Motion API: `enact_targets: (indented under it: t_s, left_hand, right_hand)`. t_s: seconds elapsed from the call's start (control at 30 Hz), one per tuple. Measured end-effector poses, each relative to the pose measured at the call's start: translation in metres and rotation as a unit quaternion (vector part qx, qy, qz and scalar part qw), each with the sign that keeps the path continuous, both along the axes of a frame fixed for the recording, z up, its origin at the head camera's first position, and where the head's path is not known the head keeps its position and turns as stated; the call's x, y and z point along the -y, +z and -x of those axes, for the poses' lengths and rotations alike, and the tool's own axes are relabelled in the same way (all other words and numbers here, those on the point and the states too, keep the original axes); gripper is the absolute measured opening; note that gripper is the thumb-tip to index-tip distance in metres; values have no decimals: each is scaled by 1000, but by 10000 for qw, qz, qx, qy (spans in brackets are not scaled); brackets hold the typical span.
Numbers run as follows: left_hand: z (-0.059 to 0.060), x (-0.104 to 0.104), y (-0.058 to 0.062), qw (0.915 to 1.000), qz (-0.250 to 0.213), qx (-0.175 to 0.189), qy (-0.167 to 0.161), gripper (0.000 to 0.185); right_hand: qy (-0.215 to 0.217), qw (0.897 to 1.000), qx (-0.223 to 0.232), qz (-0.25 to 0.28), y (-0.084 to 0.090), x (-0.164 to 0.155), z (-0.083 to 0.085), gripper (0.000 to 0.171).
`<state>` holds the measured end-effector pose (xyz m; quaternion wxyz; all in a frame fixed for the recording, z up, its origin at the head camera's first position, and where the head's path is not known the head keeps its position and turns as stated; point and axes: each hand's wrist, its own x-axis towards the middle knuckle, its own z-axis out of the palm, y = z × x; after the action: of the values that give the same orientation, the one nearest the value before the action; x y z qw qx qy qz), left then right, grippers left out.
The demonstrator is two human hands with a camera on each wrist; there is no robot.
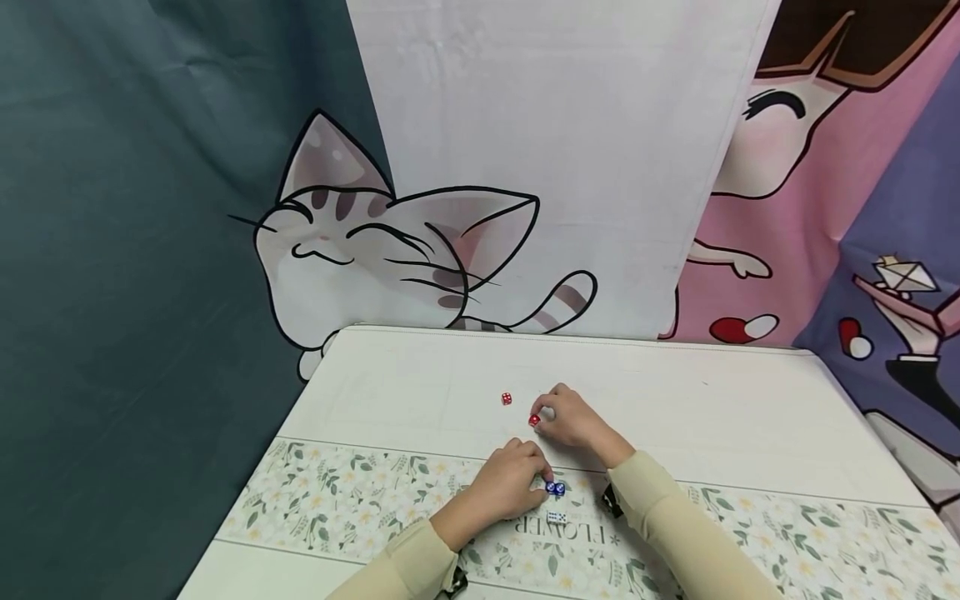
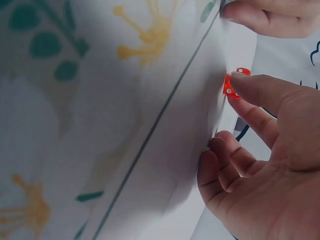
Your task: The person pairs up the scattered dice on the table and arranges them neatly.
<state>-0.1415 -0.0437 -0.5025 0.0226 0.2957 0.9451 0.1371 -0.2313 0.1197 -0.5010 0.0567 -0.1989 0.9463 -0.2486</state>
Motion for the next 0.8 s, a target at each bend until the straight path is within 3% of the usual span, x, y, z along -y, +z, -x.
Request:
enact_targets:
  t_s: [0.43,0.8]
  left_hand:
    - [0,0,-3,10000,-21,52,2,13]
    - [-1,1,-1,10000,-84,-37,-26,12]
  right_hand:
    - [-59,9997,7,-248,-2,2,2,12]
    - [-163,9984,-134,-523,1,1,-9,12]
